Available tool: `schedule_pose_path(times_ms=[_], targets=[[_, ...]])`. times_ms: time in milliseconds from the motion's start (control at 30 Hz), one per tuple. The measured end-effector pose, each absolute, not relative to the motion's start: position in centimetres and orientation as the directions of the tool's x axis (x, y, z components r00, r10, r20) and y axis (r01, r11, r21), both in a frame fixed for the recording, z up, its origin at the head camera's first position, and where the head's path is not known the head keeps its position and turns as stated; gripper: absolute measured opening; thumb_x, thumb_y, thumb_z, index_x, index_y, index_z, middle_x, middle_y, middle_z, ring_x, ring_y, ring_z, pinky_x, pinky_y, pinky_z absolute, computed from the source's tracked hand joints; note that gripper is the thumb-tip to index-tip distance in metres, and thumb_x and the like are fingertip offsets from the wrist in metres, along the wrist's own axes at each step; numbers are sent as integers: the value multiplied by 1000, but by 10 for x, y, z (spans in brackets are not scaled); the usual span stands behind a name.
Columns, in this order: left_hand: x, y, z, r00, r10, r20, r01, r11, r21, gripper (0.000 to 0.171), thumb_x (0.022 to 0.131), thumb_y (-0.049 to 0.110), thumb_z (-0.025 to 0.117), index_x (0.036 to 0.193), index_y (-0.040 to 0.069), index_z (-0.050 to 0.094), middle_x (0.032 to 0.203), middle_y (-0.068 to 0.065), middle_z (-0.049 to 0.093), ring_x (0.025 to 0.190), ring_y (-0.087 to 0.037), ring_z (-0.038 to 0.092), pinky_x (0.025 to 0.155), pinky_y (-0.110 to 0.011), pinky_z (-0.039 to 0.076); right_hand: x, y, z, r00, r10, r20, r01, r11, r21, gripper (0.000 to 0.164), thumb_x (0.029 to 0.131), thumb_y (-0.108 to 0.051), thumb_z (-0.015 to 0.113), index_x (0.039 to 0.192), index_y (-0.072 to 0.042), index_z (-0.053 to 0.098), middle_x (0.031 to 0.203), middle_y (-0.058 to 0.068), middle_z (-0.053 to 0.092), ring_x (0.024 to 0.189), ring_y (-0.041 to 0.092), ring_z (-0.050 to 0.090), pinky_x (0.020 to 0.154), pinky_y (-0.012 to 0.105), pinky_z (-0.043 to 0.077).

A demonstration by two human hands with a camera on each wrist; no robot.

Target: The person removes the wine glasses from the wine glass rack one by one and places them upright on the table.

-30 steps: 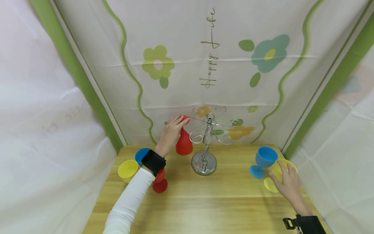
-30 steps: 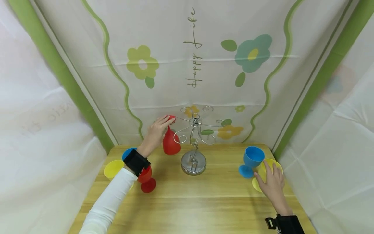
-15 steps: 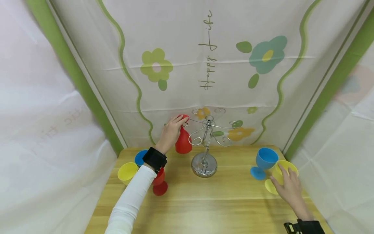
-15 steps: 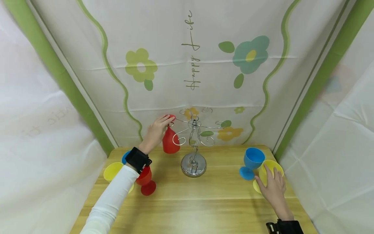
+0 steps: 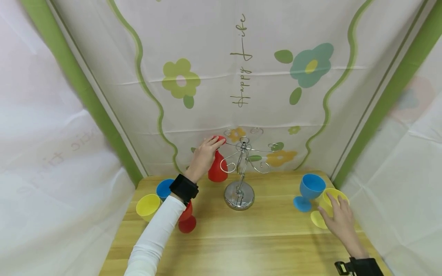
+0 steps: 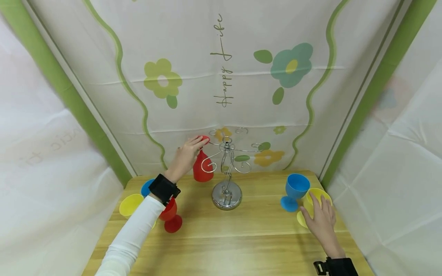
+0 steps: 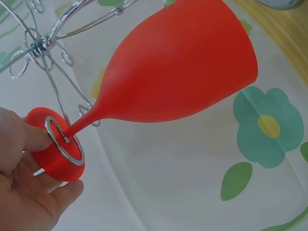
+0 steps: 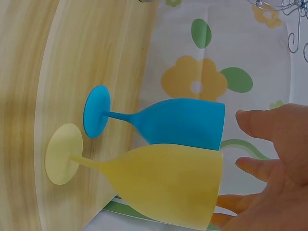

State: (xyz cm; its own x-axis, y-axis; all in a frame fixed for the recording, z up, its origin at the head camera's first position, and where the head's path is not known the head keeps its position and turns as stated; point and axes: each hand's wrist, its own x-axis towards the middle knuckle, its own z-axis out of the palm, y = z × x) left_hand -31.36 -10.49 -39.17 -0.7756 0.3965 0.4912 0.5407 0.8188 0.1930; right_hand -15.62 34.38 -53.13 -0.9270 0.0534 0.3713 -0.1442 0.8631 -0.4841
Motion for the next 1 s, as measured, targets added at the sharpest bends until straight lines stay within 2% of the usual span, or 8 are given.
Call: schedule_pose_path(times_ms=[567, 833, 1000], targets=[[-303, -100, -397, -735, 444, 513, 587, 795, 154, 52, 93, -5, 68, 142, 13, 62, 147, -14, 60, 141, -33, 53, 118, -49, 38, -151, 340, -533, -952, 58, 301, -113, 846, -521, 61, 98, -17, 65, 144, 12, 38, 143, 57, 24, 128, 78, 22, 101, 86, 19], [-298, -99, -399, -733, 458, 503, 602, 781, 166, 50, 94, -2, 68, 141, 13, 62, 147, -13, 59, 143, -33, 51, 119, -47, 37, -151, 337, -530, -958, 65, 280, -89, 859, -504, 60, 97, -18, 66, 143, 10, 39, 144, 56, 24, 128, 78, 22, 99, 86, 21], [-294, -99, -401, -727, 459, 511, 609, 775, 170, 51, 93, -2, 70, 141, 13, 63, 147, -12, 60, 142, -34, 52, 116, -47, 40, -150, 337, -530, -958, 68, 279, -81, 868, -491, 60, 98, -18, 66, 143, 9, 39, 145, 55, 24, 129, 77, 23, 99, 85, 22]])
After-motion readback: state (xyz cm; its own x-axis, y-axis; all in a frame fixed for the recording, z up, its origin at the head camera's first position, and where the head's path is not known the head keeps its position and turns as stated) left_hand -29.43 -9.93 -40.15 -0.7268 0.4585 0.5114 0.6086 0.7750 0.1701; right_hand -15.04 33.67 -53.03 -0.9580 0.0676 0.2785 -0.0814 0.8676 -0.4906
